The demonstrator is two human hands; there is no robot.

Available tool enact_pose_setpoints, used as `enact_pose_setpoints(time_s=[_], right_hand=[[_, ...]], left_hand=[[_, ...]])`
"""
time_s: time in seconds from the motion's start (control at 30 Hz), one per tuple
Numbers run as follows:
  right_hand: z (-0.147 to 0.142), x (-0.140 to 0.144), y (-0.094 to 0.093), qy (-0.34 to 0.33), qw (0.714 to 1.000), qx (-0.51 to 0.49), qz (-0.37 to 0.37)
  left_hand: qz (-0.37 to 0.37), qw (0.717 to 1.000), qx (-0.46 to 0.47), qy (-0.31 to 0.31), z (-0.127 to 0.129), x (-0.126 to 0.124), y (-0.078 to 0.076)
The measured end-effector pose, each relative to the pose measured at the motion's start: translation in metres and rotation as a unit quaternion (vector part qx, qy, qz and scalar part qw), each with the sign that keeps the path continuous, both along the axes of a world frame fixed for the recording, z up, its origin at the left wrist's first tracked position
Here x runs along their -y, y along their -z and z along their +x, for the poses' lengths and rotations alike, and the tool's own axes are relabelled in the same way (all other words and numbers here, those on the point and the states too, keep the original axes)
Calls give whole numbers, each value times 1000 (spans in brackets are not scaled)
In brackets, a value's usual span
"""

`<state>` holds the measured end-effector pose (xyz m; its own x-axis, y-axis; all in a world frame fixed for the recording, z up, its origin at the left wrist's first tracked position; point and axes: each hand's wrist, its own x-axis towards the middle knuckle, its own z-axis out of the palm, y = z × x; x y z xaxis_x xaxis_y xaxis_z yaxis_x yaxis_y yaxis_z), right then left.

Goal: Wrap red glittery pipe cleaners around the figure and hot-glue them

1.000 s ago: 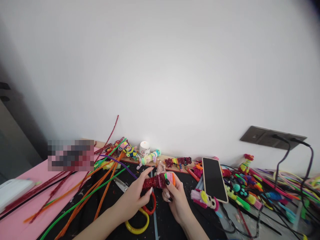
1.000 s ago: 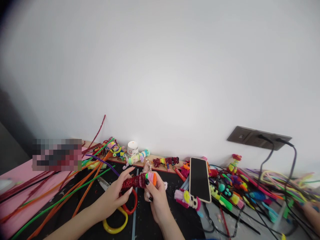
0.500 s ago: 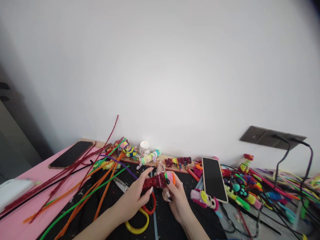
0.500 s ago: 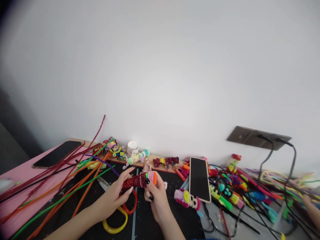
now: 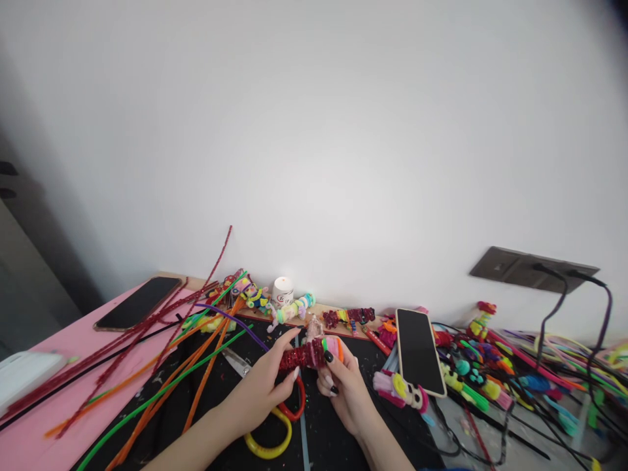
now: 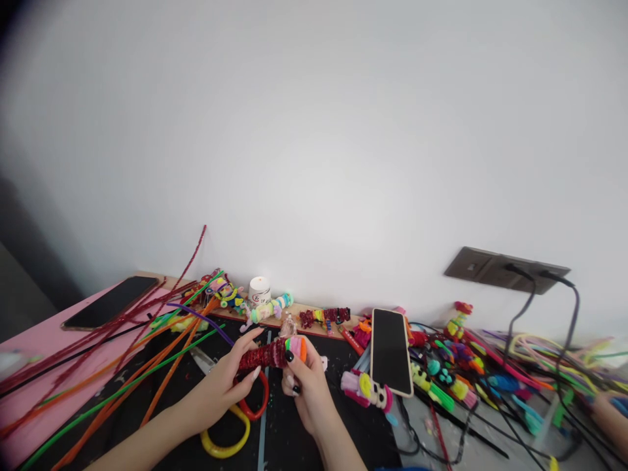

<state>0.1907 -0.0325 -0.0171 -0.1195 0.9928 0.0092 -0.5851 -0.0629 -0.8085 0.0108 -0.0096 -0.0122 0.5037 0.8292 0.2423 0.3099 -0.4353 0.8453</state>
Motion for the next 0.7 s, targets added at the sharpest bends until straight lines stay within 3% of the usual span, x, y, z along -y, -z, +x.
enact_pose_setpoints(time_s=[0.33, 0.7], right_hand=[[7, -3, 2, -32, 999, 4, -6], [12, -2, -2, -52, 998, -14, -17]], left_hand=[[6, 1000, -6, -8, 0, -1, 4], [-13, 1000, 1, 9, 0, 1, -6]])
